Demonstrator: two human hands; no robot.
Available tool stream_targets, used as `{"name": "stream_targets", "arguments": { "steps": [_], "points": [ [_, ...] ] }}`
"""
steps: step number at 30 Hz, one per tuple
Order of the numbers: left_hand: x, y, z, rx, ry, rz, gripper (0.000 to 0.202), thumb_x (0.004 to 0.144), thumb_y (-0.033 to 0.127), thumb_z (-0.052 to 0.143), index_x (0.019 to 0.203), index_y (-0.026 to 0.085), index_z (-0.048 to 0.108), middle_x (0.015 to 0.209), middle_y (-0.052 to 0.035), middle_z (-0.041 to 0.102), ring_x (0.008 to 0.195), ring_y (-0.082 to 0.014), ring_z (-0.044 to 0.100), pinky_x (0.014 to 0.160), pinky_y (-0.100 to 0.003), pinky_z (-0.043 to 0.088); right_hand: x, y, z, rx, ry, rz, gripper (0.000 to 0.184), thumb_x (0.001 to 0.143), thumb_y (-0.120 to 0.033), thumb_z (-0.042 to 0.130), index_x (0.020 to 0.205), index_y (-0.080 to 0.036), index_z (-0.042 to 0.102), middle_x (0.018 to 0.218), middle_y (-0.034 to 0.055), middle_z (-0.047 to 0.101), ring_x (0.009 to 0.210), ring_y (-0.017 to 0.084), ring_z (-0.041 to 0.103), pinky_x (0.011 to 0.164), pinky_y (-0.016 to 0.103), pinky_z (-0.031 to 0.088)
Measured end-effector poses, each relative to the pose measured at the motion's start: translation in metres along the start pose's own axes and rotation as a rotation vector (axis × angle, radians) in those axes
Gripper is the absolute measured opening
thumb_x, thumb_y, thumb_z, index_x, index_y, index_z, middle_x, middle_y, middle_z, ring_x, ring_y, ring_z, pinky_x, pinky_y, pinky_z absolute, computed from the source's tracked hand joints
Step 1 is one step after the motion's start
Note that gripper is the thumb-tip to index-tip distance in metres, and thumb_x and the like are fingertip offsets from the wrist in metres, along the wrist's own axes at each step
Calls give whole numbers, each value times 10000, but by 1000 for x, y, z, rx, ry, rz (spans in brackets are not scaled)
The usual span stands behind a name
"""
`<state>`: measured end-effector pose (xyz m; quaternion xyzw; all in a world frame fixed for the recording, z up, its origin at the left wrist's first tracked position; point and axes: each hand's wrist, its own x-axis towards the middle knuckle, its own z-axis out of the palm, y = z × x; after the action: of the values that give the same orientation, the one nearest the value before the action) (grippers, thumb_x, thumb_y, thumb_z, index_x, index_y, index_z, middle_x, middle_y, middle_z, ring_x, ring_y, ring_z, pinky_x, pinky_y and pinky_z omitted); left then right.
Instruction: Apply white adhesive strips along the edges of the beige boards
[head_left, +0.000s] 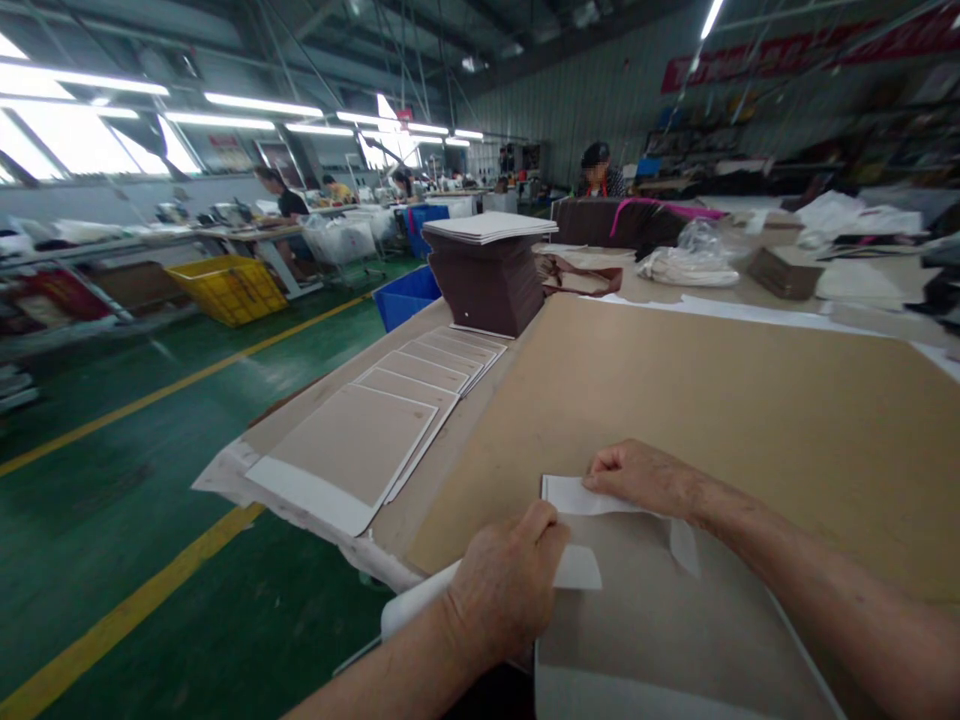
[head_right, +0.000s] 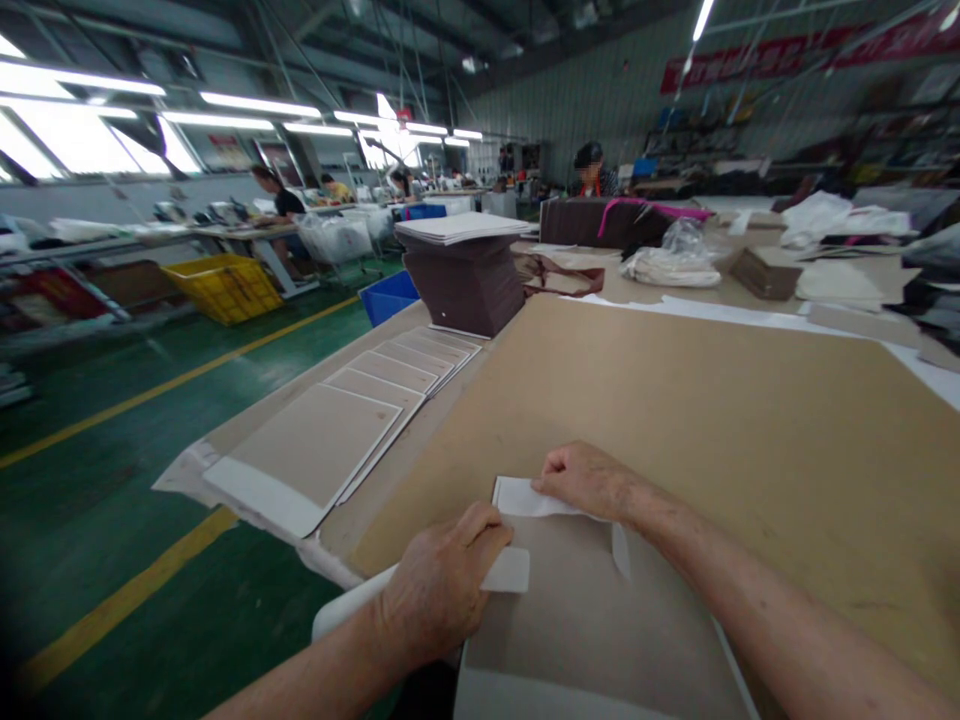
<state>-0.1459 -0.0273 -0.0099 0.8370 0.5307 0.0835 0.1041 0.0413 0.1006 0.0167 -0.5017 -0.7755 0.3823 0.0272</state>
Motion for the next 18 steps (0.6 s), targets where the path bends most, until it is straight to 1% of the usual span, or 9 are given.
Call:
{"name": "stream_targets", "arguments": {
  "steps": [3, 6, 9, 11, 14, 18],
  "points": [
    [0, 1, -1, 4, -3, -25, 229, 827, 166, 464, 1044, 208, 525, 1110, -47, 562, 837, -199, 616, 768, -348, 552, 1, -1, 2, -19, -5, 10, 216, 772, -354, 578, 709, -158, 644, 607, -12, 536, 554, 125, 439, 504, 255, 305],
    [0, 2, -2, 7, -5, -17, 312, 806, 164, 464, 1115, 196, 499, 1226, -66, 534, 876, -208, 626, 804, -371, 558, 1, -1, 3, -29, -7, 11, 218, 777, -358, 573, 706, -160, 632, 598, -16, 525, 549, 123, 432, 499, 254, 301],
    [0, 0, 0, 12, 3, -17, 430, 790, 169, 468, 1219, 166, 455, 1388, -101, 450, 966, -230, 630, 866, -402, 549, 2, 0, 4, -37, -6, 3, 211, 775, -355, 575, 705, -164, 629, 596, -14, 528, 550, 124, 436, 499, 254, 303],
    [0, -1, 3, 20, 0, -12, 492, 798, 179, 461, 1287, 141, 423, 1461, -122, 391, 1051, -247, 615, 924, -408, 528, 4, 1, 4, -40, -7, -2, 210, 773, -355, 575, 708, -164, 633, 598, -10, 535, 549, 127, 440, 497, 255, 305],
    [0, -3, 5, 32, -20, 12, 563, 810, 184, 448, 1362, 103, 376, 1514, -141, 334, 1162, -263, 566, 997, -406, 486, 5, 3, 4, -43, -9, -11, 205, 771, -349, 572, 709, -165, 636, 599, -4, 547, 548, 131, 447, 495, 257, 307],
    [1, -3, 3, 31, -56, 26, 595, 807, 181, 435, 1389, 83, 361, 1527, -141, 320, 1194, -263, 550, 1006, -409, 481, 5, 5, 4, -49, 0, -16, 195, 770, -340, 570, 690, -171, 624, 586, -3, 543, 540, 133, 450, 487, 257, 299]
  ]
}}
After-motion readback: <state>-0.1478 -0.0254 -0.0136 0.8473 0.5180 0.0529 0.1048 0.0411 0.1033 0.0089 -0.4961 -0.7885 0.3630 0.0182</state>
